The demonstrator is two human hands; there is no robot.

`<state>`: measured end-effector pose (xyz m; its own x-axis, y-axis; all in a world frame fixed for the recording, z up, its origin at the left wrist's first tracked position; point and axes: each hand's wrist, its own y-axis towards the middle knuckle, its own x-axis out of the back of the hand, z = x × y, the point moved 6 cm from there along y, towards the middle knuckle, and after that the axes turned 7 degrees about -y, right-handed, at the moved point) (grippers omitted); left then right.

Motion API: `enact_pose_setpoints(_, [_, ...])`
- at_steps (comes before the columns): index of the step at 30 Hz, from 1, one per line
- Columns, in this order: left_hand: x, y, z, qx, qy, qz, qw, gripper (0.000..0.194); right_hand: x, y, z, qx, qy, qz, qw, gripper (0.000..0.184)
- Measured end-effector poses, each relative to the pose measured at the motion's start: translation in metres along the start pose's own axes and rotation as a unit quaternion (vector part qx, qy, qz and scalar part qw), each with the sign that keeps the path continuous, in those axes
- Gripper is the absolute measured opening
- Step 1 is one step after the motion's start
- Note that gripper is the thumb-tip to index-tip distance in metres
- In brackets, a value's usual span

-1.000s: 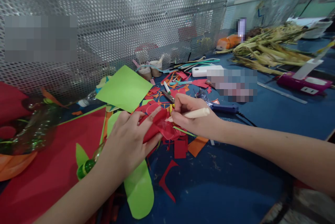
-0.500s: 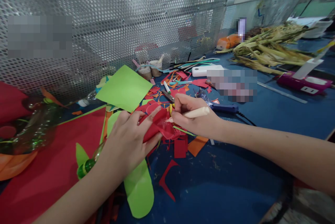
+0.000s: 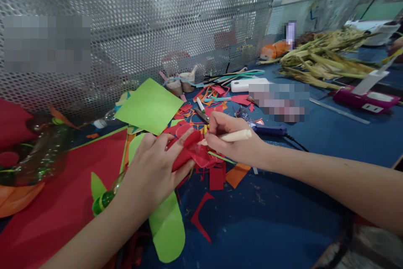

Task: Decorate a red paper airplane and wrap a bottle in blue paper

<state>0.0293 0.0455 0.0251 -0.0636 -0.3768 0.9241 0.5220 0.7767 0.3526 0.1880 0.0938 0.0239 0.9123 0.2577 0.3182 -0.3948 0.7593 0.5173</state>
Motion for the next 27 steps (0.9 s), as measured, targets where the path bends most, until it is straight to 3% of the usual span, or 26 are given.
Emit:
enact_pose_setpoints(12, [0.0004,0.0000,0.0008,-0.003,0.005,0.001,1.000,0.049,0.0008,-0.0013,0.0023,0.017,-0.009,-0.010,1.000,0.022])
enact_pose_setpoints(27, [0.0012,0.0000,-0.0005,-0.019,0.013,-0.015,1.000,0.049,-0.0033,-0.0030,0.0011,0.004,-0.029,0.024,0.999,0.019])
